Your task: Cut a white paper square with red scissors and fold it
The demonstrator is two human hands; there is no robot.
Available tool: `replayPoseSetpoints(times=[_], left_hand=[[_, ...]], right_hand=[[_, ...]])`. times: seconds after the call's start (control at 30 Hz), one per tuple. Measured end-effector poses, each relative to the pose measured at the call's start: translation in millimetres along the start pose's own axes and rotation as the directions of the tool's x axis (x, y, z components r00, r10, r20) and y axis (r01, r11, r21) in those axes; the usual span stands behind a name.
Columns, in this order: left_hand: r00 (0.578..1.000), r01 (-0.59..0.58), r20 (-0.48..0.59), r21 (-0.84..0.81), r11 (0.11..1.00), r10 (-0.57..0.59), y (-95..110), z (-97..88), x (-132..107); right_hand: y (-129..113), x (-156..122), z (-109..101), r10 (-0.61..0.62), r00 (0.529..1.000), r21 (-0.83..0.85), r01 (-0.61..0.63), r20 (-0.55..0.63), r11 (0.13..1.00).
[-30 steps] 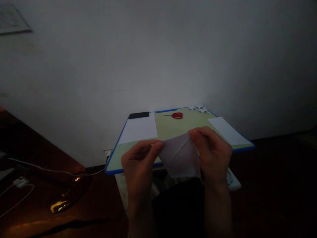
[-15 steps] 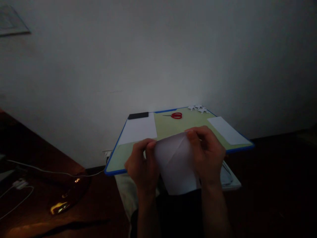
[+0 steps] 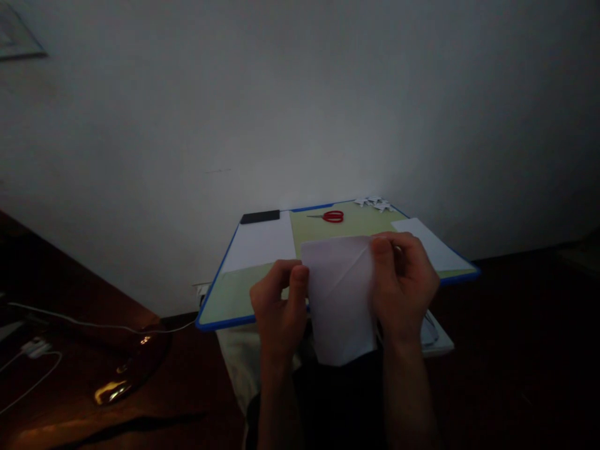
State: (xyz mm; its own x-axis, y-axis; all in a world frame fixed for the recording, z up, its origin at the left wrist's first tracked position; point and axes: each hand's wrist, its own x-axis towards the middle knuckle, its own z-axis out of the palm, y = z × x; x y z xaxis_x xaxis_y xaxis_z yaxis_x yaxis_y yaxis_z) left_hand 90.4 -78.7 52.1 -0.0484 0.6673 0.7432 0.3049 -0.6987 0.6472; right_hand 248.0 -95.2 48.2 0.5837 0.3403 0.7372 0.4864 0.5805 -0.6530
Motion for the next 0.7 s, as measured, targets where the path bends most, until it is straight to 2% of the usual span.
replayPoseSetpoints(times=[0.1,0.43,0.57,0.7], left_hand=[[0.999,-0.01,0.042,0.031,0.999,0.009,3.4,4.4,0.2],[0.992,-0.106,-0.041,0.234,0.966,0.119,-5.7,9.2,2.3],[0.99,-0.122,-0.047,0.212,0.97,0.135,-9.6,5.2,2.4],[0.998,-0.054,-0.034,0.147,0.988,0.06,-11.1,4.1,3.8]], right_hand=[[-0.2,0.0,-0.4,0.008,1.0,0.004,-0.008,0.007,1.0],[12.2,-3.8,7.4,-0.006,1.0,-0.004,0.006,0.03,1.0],[13.5,-6.5,12.0,-0.004,0.999,0.014,0.003,0.047,1.0],[9.3,-7.7,13.8,-0.004,1.0,-0.005,0.004,0.023,1.0]])
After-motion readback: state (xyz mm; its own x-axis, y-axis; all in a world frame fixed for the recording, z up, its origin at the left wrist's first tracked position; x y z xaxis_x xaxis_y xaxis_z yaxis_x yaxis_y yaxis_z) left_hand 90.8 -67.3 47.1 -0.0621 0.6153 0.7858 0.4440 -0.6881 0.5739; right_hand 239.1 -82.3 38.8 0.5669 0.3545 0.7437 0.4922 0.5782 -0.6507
